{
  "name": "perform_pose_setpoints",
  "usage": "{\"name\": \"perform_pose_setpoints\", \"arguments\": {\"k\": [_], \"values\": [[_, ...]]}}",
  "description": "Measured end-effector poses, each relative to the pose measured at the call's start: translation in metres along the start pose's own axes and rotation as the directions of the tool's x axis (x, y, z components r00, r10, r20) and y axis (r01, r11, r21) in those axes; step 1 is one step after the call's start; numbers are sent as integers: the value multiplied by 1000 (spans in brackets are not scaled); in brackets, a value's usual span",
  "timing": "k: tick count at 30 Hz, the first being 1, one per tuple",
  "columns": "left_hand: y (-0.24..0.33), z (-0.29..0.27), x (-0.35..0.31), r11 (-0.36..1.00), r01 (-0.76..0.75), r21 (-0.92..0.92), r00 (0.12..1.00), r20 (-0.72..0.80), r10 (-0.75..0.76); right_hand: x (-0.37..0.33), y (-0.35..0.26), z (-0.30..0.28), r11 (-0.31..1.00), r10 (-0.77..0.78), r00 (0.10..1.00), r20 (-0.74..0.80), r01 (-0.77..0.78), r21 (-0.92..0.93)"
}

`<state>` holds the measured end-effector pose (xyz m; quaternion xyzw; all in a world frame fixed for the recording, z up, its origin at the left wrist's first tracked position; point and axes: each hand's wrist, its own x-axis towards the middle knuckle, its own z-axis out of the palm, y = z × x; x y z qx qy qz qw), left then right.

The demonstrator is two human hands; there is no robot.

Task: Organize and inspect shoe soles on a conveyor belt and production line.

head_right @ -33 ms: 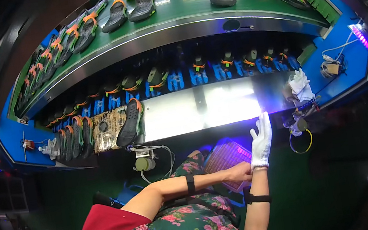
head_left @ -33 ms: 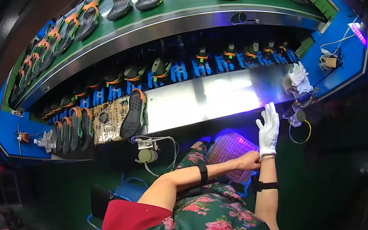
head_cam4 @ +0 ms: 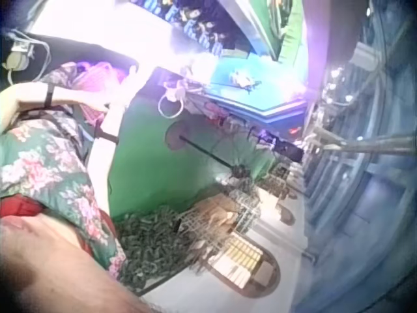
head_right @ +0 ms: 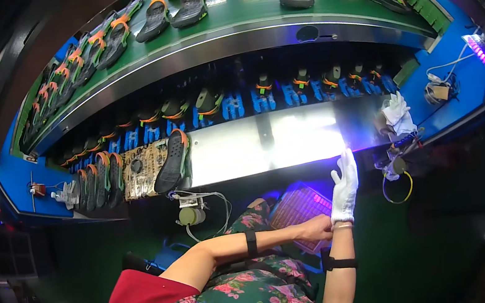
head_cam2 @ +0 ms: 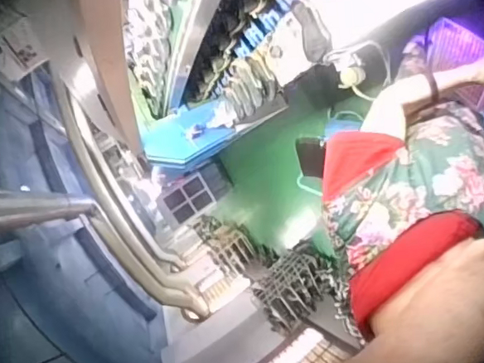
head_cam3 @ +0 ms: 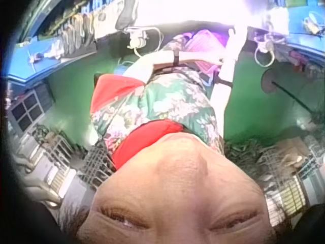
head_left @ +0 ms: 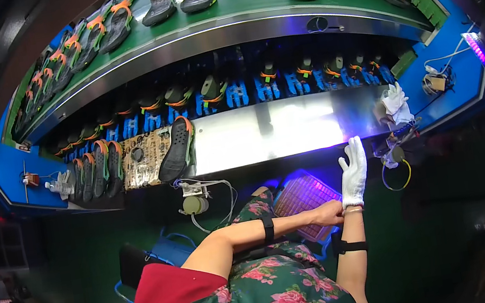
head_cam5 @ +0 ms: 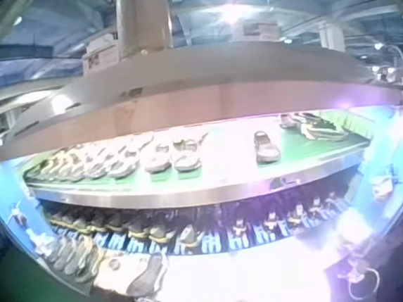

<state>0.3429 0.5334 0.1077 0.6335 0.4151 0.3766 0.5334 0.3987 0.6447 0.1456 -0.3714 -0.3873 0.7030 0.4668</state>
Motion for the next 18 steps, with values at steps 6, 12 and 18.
{"name": "perform_pose_setpoints", "arguments": {"k": [6,12,18], "values": [[-20,-13,-11,990,-23,140,999,31,19,4,26,14,923,-86,994,-71,53,-381],[-31,-39,-24,982,161,-99,986,-22,-164,24,48,33,921,32,997,-71,-57,-384],[-14,-87,-10,916,296,270,906,-384,-179,64,67,39,892,105,986,-133,-153,-425]]}}
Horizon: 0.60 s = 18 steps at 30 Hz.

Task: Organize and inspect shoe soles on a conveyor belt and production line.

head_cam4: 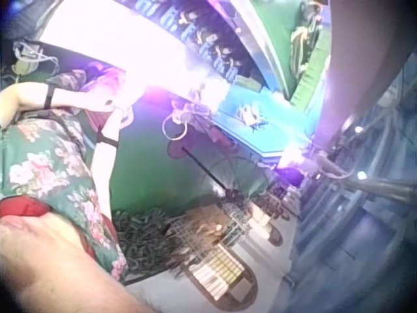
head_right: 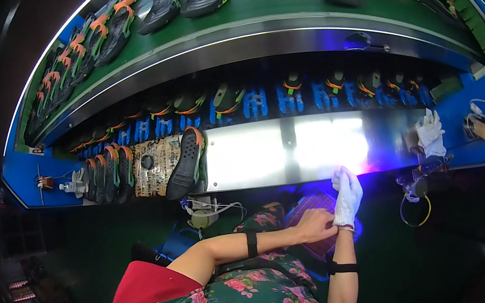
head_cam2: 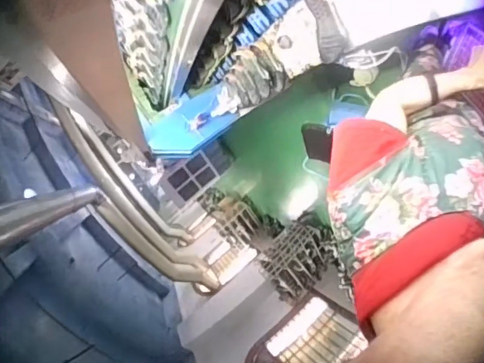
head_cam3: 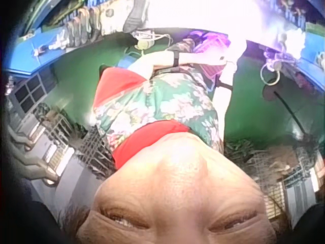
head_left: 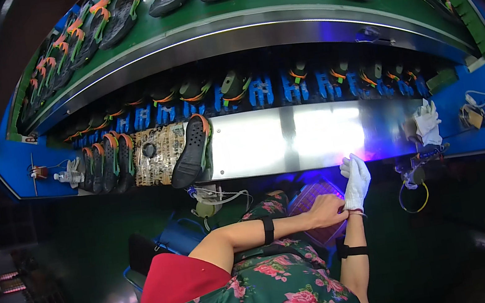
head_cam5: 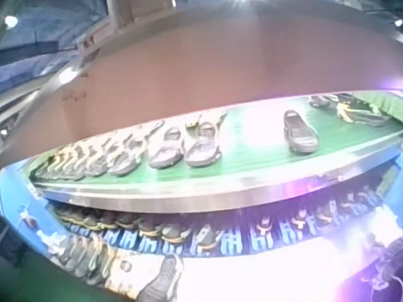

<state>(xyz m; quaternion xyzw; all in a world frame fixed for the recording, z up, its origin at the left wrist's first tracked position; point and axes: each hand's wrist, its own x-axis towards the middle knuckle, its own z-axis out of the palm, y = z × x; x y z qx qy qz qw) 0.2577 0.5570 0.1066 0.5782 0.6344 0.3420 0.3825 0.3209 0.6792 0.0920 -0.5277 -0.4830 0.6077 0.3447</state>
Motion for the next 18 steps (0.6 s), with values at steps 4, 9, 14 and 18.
{"name": "perform_pose_setpoints", "arguments": {"k": [4,9,14,18], "values": [[1,-21,22,999,-43,-13,985,-171,40,28,13,8,988,139,990,-14,-140,-62],[-6,-30,35,985,-170,-32,957,-246,157,42,43,6,980,194,980,53,-191,-65],[-9,-30,42,964,-263,38,917,-301,262,54,60,6,971,218,972,84,-208,-114],[7,-22,46,979,-133,-156,977,-190,102,57,65,-16,888,62,994,93,-13,-459]]}}
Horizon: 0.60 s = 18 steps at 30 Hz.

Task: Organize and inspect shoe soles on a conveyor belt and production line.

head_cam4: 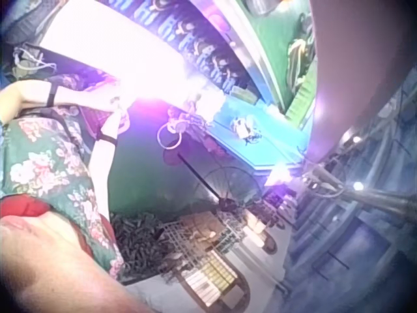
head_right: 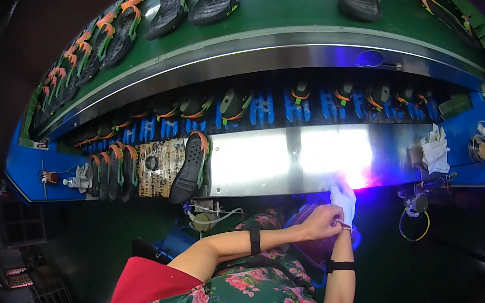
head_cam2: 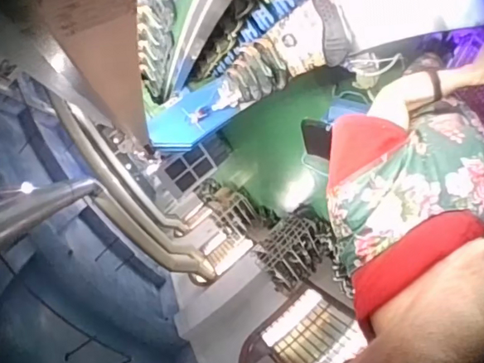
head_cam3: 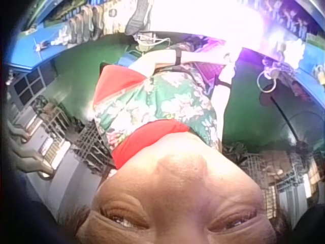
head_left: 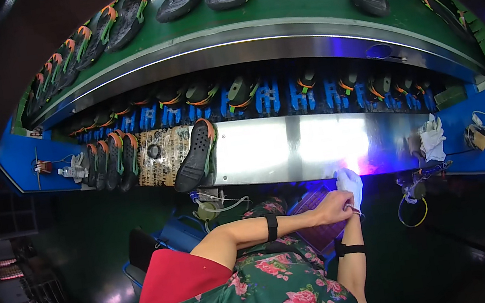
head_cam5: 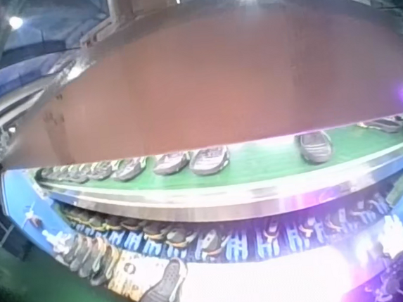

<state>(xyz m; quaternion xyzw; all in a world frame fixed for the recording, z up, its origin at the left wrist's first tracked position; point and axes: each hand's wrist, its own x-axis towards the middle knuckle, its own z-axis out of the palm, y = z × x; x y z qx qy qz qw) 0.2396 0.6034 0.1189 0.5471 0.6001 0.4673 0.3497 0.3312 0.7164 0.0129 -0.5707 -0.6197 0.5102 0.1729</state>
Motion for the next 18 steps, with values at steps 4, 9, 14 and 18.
{"name": "perform_pose_setpoints", "arguments": {"k": [4,9,14,18], "values": [[14,0,-4,992,61,-108,981,192,-39,-25,-34,-7,929,200,954,223,-257,268],[47,-36,44,950,-41,-310,928,340,151,-22,-14,-3,834,137,964,227,-236,499],[89,-132,169,857,-476,198,799,-309,515,-24,-50,-19,662,170,985,21,-130,739],[121,-198,269,710,-261,654,683,-395,615,-22,-64,-37,592,185,981,-57,-65,803]]}}
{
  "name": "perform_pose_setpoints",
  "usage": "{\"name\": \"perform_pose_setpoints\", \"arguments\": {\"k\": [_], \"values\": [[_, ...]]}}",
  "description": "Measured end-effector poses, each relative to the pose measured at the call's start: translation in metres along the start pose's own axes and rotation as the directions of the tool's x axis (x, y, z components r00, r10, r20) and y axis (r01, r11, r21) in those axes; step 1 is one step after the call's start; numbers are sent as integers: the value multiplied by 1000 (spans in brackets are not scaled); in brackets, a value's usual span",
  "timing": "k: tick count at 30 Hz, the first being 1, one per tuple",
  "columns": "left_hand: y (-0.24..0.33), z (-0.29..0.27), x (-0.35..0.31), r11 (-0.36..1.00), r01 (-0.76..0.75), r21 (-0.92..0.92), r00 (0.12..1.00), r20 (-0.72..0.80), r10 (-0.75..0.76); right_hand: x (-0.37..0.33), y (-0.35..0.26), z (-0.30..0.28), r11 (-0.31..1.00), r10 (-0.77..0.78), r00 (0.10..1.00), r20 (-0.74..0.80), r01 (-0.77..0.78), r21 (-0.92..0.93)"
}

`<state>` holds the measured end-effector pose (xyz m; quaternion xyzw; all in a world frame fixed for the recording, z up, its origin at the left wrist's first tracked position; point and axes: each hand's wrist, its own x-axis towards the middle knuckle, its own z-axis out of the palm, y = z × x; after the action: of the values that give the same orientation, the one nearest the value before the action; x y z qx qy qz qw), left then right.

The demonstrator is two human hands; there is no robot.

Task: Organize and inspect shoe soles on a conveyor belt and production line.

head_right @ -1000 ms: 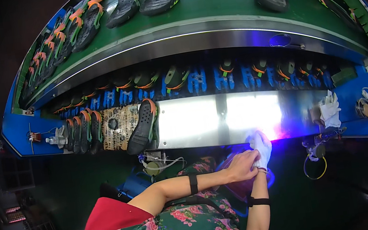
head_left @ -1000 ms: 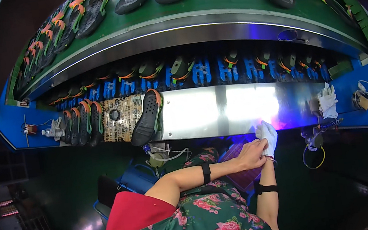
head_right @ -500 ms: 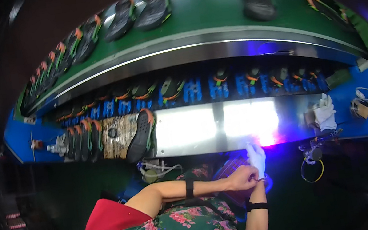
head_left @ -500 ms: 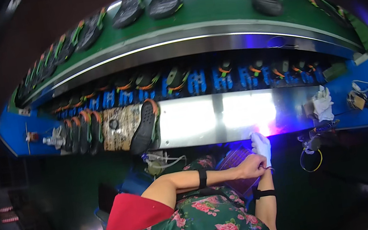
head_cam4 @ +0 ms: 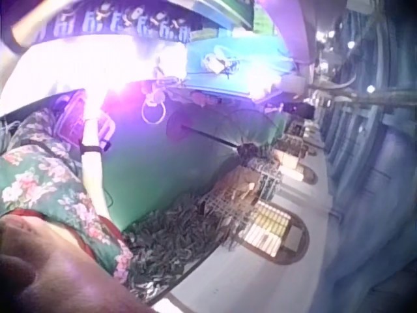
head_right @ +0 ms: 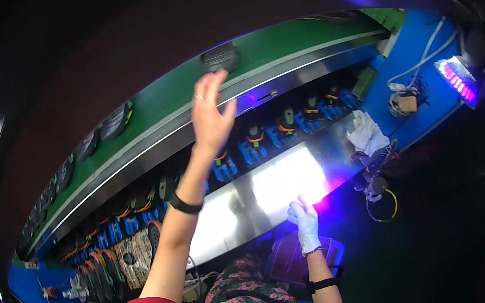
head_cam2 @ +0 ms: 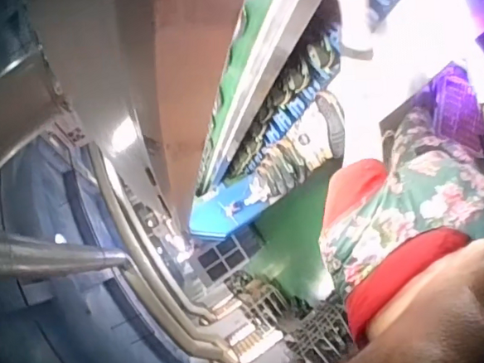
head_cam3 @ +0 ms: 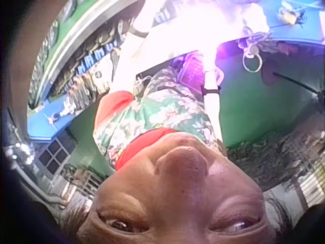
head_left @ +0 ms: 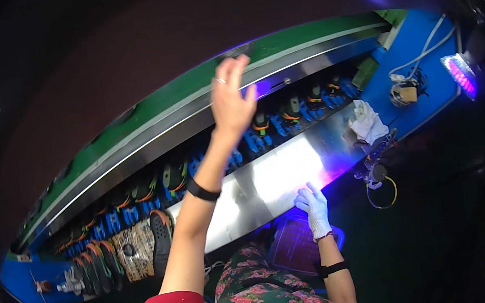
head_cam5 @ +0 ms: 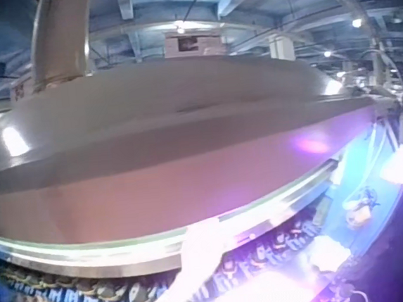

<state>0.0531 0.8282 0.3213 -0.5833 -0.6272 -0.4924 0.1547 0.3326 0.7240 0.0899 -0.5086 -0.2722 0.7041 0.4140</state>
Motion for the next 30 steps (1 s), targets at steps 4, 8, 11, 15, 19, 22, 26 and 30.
{"name": "perform_pose_setpoints", "arguments": {"k": [4,8,11,15,19,22,26,30], "values": [[-74,16,38,984,81,159,986,134,-103,-3,-5,18,1000,23,997,72,-23,3],[-24,12,15,895,231,-381,970,155,-185,-10,-28,20,992,13,989,149,-32,124],[12,-16,-42,886,177,-428,981,153,-123,-39,-80,49,951,1,950,311,-97,293],[60,-35,-113,915,18,-403,949,294,111,-61,-111,71,826,-198,860,470,-112,553],[95,-35,-151,834,221,-506,853,514,86,-65,-128,91,891,-280,945,171,189,413],[99,-41,-98,805,160,-571,519,743,423,-58,-105,66,862,-264,963,54,210,461],[108,-34,23,844,128,-522,170,849,500,-66,-118,46,829,-330,942,-59,319,459],[83,42,141,870,64,-489,424,802,420,-77,-136,29,843,-334,939,-77,334,421]]}}
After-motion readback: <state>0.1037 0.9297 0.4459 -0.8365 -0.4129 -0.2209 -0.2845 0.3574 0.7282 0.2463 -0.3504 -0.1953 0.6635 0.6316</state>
